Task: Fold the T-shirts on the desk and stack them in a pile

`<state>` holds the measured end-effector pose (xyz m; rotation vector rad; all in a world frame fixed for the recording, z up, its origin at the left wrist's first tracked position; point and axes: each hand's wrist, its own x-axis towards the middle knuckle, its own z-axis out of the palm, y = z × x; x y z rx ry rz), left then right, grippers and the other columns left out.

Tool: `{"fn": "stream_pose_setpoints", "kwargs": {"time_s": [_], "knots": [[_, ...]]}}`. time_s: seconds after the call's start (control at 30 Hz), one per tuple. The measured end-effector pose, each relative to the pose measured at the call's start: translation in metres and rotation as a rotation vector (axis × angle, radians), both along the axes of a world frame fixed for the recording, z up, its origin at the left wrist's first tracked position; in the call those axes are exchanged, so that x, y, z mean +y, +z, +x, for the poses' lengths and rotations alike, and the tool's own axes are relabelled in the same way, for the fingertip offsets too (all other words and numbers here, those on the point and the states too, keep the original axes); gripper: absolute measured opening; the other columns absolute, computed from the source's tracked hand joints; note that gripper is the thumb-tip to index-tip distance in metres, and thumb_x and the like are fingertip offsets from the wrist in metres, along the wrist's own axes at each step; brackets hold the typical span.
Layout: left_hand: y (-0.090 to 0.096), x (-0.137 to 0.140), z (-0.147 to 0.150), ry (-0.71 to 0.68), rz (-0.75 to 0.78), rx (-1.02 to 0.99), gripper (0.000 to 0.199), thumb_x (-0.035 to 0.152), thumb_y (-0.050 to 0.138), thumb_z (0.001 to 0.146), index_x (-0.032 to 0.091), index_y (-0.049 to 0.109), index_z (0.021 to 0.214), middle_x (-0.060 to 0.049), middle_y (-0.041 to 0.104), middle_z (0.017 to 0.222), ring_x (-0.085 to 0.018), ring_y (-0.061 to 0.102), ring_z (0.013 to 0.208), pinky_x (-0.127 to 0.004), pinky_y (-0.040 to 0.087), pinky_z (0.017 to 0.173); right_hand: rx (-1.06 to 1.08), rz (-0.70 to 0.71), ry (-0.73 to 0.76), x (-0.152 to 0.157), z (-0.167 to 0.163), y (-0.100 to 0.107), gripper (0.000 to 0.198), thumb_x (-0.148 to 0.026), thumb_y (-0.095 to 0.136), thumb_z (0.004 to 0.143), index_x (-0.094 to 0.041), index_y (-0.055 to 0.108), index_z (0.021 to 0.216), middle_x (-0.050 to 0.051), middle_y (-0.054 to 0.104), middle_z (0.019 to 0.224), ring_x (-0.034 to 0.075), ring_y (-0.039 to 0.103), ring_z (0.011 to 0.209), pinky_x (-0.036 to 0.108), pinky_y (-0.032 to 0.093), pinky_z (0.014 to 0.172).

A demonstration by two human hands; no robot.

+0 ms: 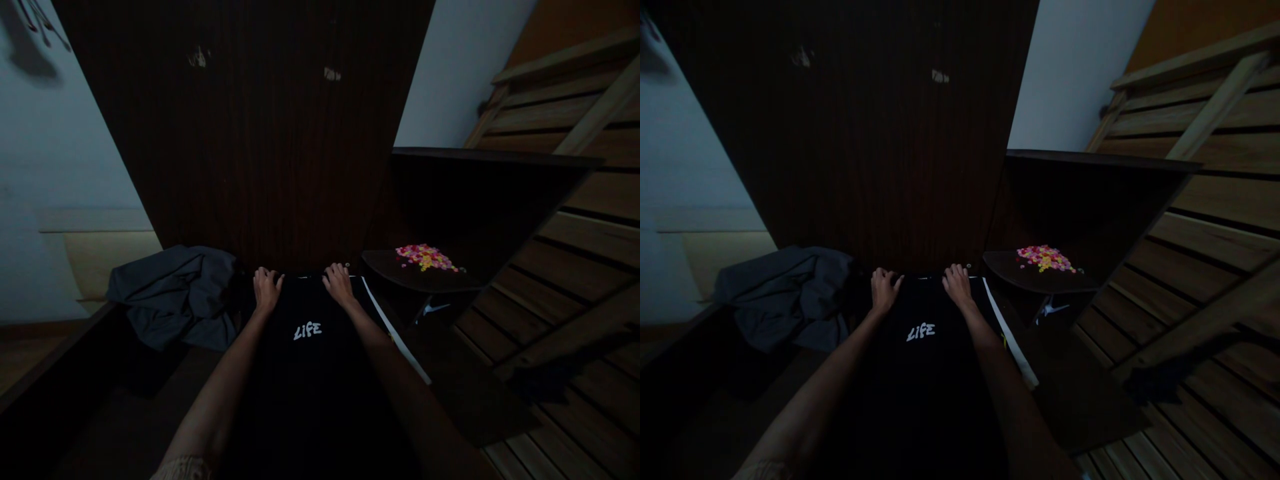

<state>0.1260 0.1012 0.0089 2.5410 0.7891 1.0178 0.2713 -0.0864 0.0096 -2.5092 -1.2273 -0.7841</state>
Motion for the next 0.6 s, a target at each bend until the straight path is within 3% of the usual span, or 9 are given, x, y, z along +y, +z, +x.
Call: {"fn": "stream_pose_setpoints", "kwargs": {"time_s": [0.13,0.2,0.33,0.6], "knots": [[-0.005,0.002,0.000,-0.025,-0.103,0.074,0.030,0.039,0.044,0.095,0.017,0.059,0.108,-0.013,0.062,0.106,-0.024,0.061,0.095,-0.034,0.048,0.083,0.037,0.027,-0.044,-0.001,0.000,0.000,0.017,-0.031,0.055,0.092,-0.016,0.063,0.095,0.015,0.059,0.104,0.029,0.050,0.100,0.041,0.041,0.085],[-0.009,0.003,-0.002,-0.080,-0.083,0.176,0.029,0.034,0.038,0.097,0.017,0.060,0.106,-0.012,0.064,0.102,-0.023,0.062,0.095,-0.034,0.048,0.084,0.070,0.057,-0.079,-0.001,0.002,-0.001,0.020,-0.035,0.057,0.092,-0.017,0.063,0.097,0.016,0.059,0.105,0.029,0.051,0.101,0.041,0.043,0.085],[-0.015,0.004,-0.010,-0.194,-0.016,0.289,0.026,0.030,0.043,0.094,0.018,0.067,0.096,-0.014,0.067,0.109,-0.025,0.059,0.108,-0.036,0.044,0.096,0.179,0.037,-0.100,0.001,0.002,-0.003,0.016,-0.032,0.056,0.093,-0.019,0.065,0.096,0.015,0.061,0.105,0.028,0.055,0.101,0.038,0.046,0.083],[-0.012,0.004,-0.029,-0.295,-0.016,0.412,0.042,0.031,0.039,0.095,0.013,0.058,0.128,-0.016,0.052,0.143,-0.027,0.043,0.136,-0.041,0.032,0.112,0.307,-0.100,-0.125,-0.007,-0.008,0.009,0.027,-0.024,0.047,0.096,-0.015,0.072,0.095,0.017,0.067,0.106,0.026,0.061,0.102,0.035,0.047,0.085]]}}
